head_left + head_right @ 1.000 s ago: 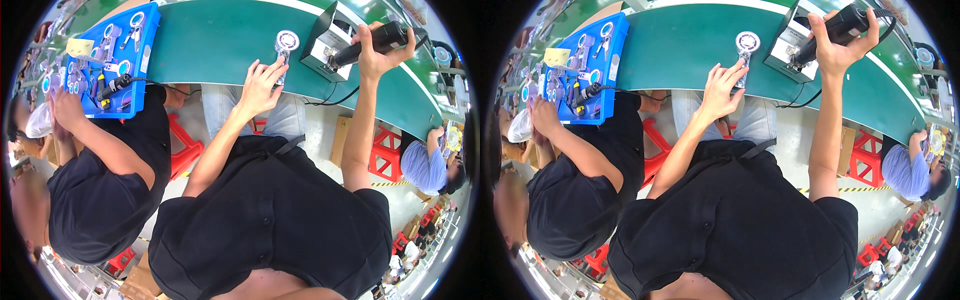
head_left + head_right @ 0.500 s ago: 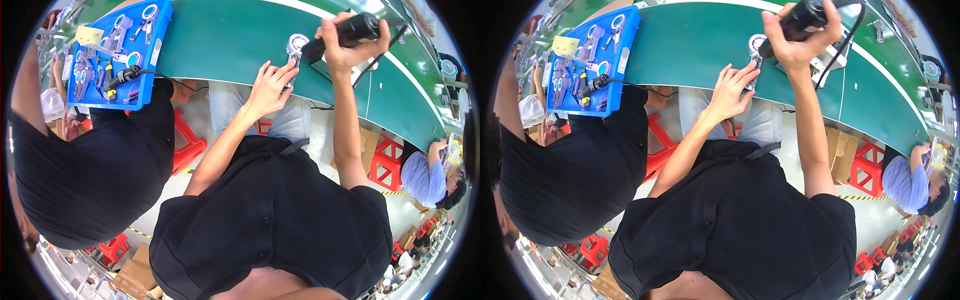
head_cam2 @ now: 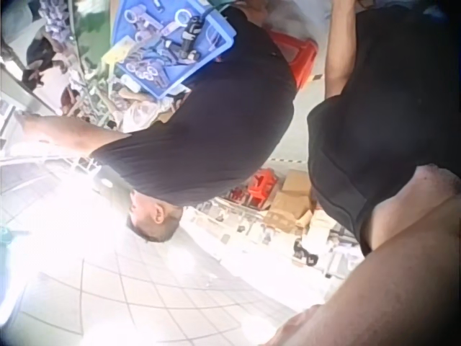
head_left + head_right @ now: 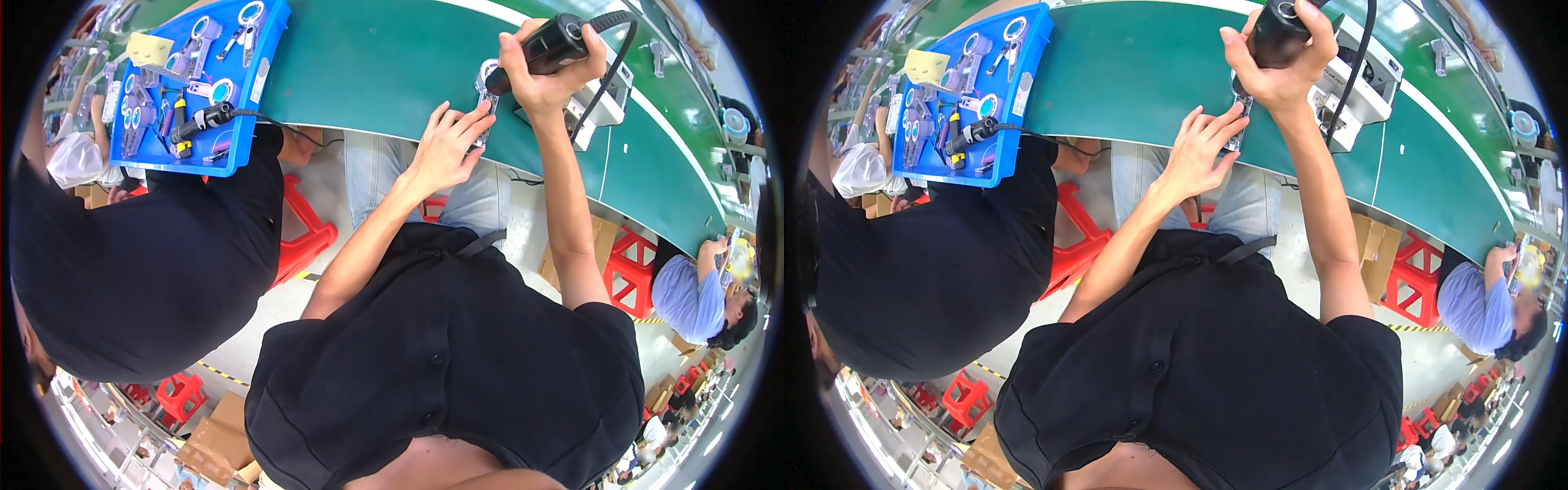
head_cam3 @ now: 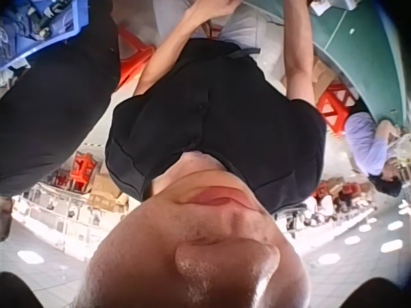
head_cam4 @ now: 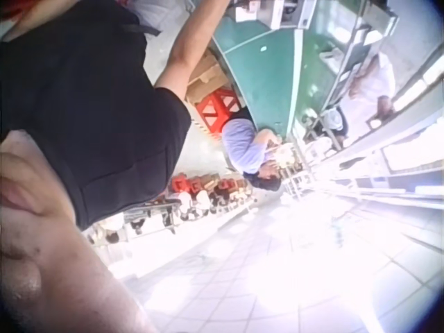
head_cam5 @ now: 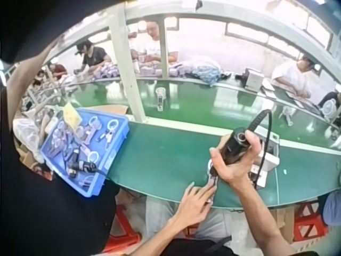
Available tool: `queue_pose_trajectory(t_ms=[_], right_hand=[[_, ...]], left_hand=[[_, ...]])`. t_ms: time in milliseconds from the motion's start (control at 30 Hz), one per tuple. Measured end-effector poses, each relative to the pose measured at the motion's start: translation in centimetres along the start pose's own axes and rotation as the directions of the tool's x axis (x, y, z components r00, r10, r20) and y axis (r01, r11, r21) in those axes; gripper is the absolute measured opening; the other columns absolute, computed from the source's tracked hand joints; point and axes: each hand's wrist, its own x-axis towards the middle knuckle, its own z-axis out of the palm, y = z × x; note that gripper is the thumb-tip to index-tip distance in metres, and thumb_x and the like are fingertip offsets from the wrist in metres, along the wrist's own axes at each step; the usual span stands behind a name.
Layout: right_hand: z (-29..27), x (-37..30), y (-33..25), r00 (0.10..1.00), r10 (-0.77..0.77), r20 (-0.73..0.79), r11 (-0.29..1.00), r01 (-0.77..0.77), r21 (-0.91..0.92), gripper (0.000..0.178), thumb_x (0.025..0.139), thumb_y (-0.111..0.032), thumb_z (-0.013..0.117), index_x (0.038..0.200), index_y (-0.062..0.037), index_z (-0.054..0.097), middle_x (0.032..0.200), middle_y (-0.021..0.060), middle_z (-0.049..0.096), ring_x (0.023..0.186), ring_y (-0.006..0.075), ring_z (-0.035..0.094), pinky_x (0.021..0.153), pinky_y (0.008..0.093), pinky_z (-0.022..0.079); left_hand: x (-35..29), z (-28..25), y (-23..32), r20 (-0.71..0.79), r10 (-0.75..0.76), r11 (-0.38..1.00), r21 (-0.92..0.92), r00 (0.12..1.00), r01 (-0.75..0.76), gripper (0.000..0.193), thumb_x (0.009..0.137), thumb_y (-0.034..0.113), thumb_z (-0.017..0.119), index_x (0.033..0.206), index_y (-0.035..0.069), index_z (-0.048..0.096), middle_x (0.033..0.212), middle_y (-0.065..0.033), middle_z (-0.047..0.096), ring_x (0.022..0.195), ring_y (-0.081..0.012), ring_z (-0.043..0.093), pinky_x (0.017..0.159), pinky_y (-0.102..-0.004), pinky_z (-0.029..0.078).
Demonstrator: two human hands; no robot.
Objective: Assembling portable handheld fans using an electric screwdriver at a factory workbench.
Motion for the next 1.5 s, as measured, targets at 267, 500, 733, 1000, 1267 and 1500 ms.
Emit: queue_pose_trajectory(t_ms=[267,500,733,1000,1267,1500], right_hand=[[1.0,-0.3,0.2,0.977,-0.207,-0.041,0.968,0.211,0.134,0.085,0.078,0.009,0.078,0.141,-0.0146,0.027,0.073,0.0067,0.056,0.051,0.0125,0.055,0.044,0.0228,0.04],[-2.0,-1.4,0.9,0.978,-0.044,-0.206,0.999,0.042,-0.018,0.09,0.077,0.002,0.083,0.139,-0.0079,0.02,0.085,0.0124,0.061,0.055,0.0157,0.061,0.052,0.0264,0.05],[-11.9,4.2,-3.4,0.972,0.151,-0.182,0.984,-0.165,-0.068,0.081,0.081,0.015,0.07,0.132,-0.02,0.018,0.081,0.0166,0.064,0.051,0.02,0.061,0.051,0.0363,0.058],[-12.2,1.4,-1.3,0.953,0.244,-0.18,0.97,-0.239,0.051,0.08,0.084,0.009,0.072,0.138,-0.0187,0.02,0.086,0.0149,0.064,0.056,0.0192,0.06,0.051,0.0358,0.055],[-11.6,1.2,-2.2,0.923,0.337,-0.187,0.941,-0.335,0.047,0.082,0.085,0.008,0.071,0.141,-0.0166,0.016,0.082,0.0151,0.063,0.055,0.0192,0.06,0.052,0.0358,0.055],[-12.6,2.7,-3.9,0.934,0.252,-0.252,0.967,-0.248,0.049,0.084,0.082,0.014,0.07,0.135,-0.0217,0.016,0.08,0.0153,0.063,0.052,0.0195,0.06,0.051,0.0372,0.057]], left_hand=[[0.2,0.0,0.1,0.006,0.011,1.0,-0.001,1.0,-0.011,0.061,0.075,0.007,0.074,0.134,0.009,0.057,0.149,-0.0045,0.05,0.107,-0.0271,0.058,0.11,-0.057,0.035],[0.5,0.4,0.5,0.011,-0.014,0.999,0.042,1.0,0.013,0.06,0.074,0.006,0.075,0.131,0.008,0.059,0.144,-0.0075,0.053,0.108,-0.0287,0.057,0.11,-0.0572,0.035],[1.9,2.6,0.9,-0.077,-0.004,0.991,0.131,0.997,0.014,0.059,0.072,0.021,0.083,0.126,0.009,0.062,0.128,-0.0144,0.058,0.105,-0.0334,0.057,0.101,-0.0514,0.041],[2.3,4.3,0.9,-0.146,0.026,0.998,0.053,0.989,-0.018,0.055,0.072,0.027,0.084,0.121,0.01,0.065,0.121,-0.019,0.059,0.102,-0.0326,0.058,0.091,-0.046,0.046],[2.2,4.6,0.3,-0.153,0.176,0.98,0.115,0.972,-0.16,0.039,0.076,0.02,0.082,0.113,0.017,0.071,0.119,-0.0159,0.06,0.092,-0.0273,0.06,0.084,-0.0423,0.047],[2.1,4.6,0.3,-0.166,0.165,0.984,0.1,0.972,-0.15,0.038,0.076,0.019,0.082,0.112,0.017,0.071,0.116,-0.0151,0.061,0.09,-0.0266,0.06,0.082,-0.0413,0.047]])
